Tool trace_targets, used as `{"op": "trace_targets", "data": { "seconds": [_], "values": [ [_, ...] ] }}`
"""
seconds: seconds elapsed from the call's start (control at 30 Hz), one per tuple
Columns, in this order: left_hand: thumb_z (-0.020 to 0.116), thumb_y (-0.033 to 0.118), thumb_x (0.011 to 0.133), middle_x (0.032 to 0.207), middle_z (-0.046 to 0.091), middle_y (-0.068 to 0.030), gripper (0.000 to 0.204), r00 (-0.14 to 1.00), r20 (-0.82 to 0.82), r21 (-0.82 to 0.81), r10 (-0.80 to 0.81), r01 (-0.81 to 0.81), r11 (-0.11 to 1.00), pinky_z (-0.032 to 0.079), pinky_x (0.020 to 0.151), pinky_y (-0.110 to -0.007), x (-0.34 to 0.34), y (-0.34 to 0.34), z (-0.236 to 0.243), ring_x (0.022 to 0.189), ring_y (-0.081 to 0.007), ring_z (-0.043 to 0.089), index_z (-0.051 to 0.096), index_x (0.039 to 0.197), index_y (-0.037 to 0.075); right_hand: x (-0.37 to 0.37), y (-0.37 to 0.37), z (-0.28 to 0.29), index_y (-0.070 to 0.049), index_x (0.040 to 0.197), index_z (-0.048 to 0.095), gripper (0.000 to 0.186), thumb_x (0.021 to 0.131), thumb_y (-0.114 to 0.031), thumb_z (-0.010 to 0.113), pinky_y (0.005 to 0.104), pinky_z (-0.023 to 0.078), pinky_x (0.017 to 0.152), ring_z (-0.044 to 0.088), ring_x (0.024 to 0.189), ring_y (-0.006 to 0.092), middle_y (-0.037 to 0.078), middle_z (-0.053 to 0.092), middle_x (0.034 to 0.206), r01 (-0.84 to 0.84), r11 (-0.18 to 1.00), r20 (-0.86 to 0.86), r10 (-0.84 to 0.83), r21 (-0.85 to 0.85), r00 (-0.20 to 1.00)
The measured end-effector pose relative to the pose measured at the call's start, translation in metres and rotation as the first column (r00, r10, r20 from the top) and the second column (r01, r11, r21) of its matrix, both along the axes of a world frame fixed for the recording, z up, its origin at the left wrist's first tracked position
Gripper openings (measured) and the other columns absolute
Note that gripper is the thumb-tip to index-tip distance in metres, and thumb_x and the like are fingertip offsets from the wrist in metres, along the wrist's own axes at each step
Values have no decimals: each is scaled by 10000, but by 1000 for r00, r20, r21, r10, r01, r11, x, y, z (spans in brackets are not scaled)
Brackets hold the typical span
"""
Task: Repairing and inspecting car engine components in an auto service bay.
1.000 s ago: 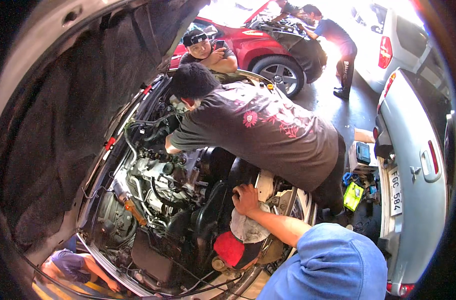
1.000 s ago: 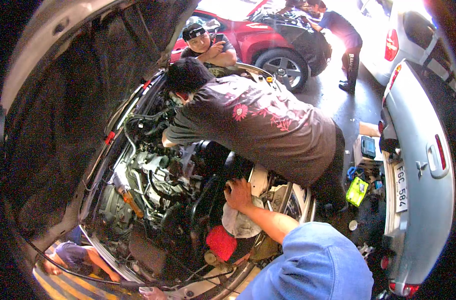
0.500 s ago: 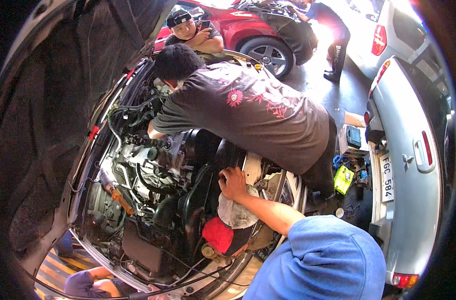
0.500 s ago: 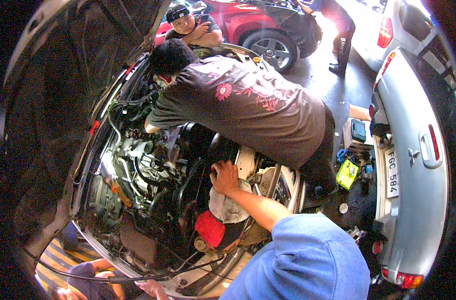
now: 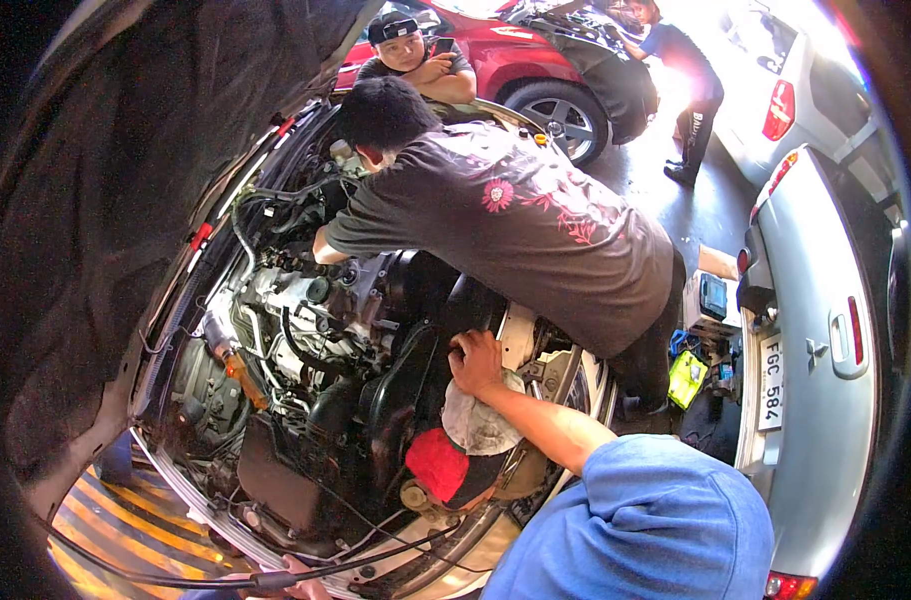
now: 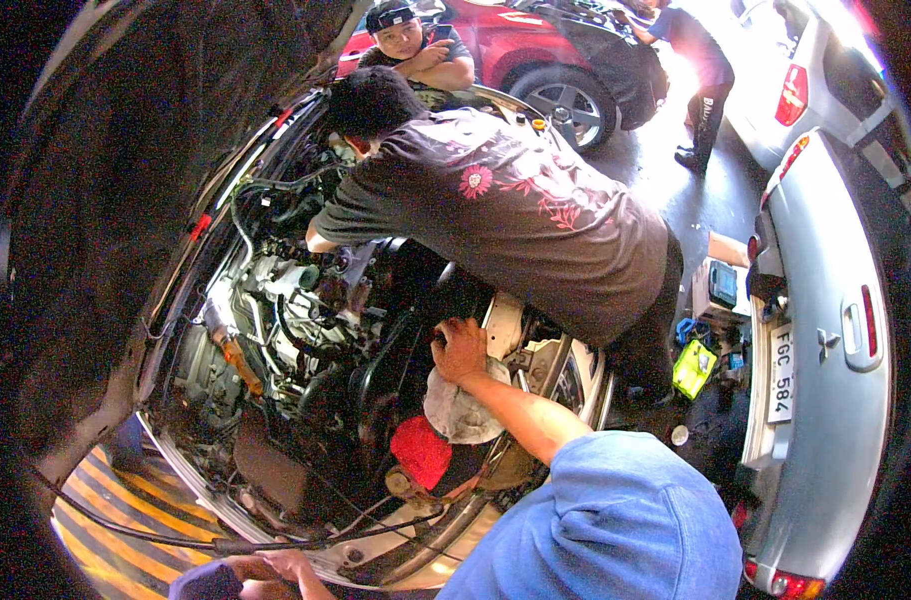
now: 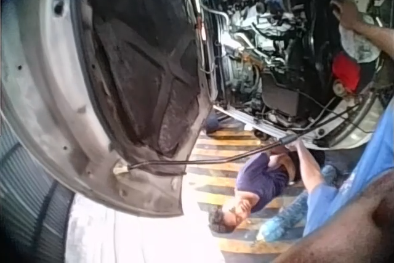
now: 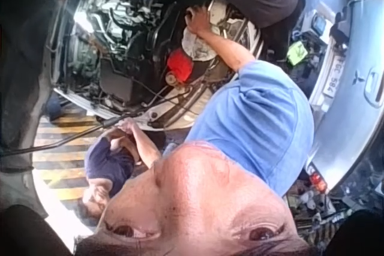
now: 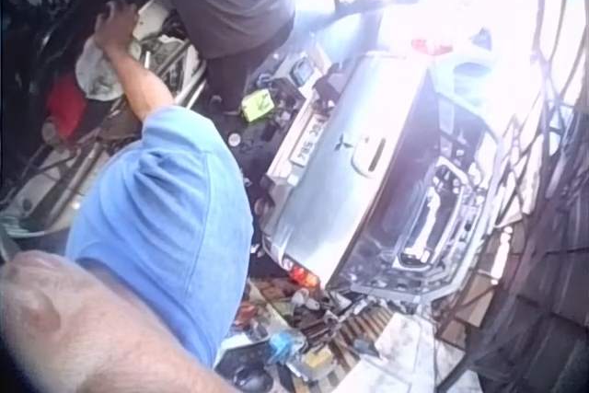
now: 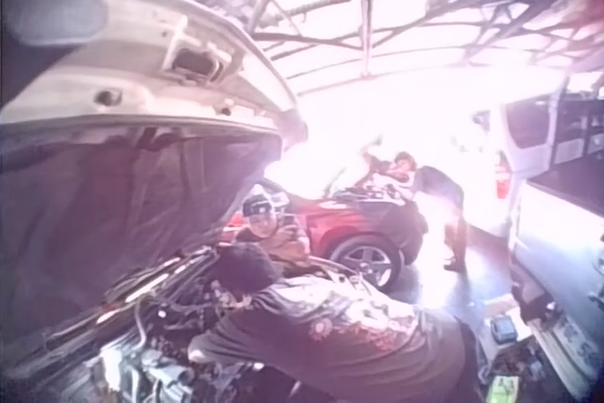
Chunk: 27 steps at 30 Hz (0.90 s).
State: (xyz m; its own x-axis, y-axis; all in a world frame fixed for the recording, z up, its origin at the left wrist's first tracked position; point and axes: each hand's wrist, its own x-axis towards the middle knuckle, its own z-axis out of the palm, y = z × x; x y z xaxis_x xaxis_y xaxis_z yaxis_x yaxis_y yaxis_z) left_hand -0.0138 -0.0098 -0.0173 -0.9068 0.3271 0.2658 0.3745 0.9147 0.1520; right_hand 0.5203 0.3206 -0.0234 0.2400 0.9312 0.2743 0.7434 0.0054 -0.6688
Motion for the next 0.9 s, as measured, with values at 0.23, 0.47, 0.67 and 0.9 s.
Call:
{"op": "trace_targets", "data": {
  "seconds": [0.23,0.47,0.67,0.9],
  "values": [
    [515,115,974,1527,519,-228,605,1000,7,-5,29,-29,1000,465,1137,-421,3,8,4,1372,-387,544,383,1549,-19,-5,0,-5,-138,1133,709,342,860,-341,687,531,416,1007,541,1197,375,132,685,1207,59,997,103,-54,-48,993],
    [512,108,975,1527,519,-227,593,996,25,-30,82,-81,996,458,1144,-414,1,8,4,1382,-377,537,395,1541,-27,1,1,-3,-148,1051,718,262,830,-284,691,521,424,931,552,1138,368,116,691,1156,-10,1000,-1,10,13,1000],
    [510,102,975,1528,519,-226,584,997,-16,-77,81,-82,994,453,1149,-408,-6,2,-4,1391,-369,531,405,1534,-33,2,2,-7,-134,1048,718,261,834,-281,687,522,429,936,564,1126,367,124,696,1149,-34,998,-17,35,54,999],
    [528,121,972,1509,534,-225,580,976,-154,69,-156,168,983,463,1133,-414,15,67,5,1371,-371,543,421,1521,-32,1,3,-11,-128,1113,709,351,797,-281,719,541,478,925,592,1111,377,146,701,1130,-35,998,72,31,57,997]
  ]
}}
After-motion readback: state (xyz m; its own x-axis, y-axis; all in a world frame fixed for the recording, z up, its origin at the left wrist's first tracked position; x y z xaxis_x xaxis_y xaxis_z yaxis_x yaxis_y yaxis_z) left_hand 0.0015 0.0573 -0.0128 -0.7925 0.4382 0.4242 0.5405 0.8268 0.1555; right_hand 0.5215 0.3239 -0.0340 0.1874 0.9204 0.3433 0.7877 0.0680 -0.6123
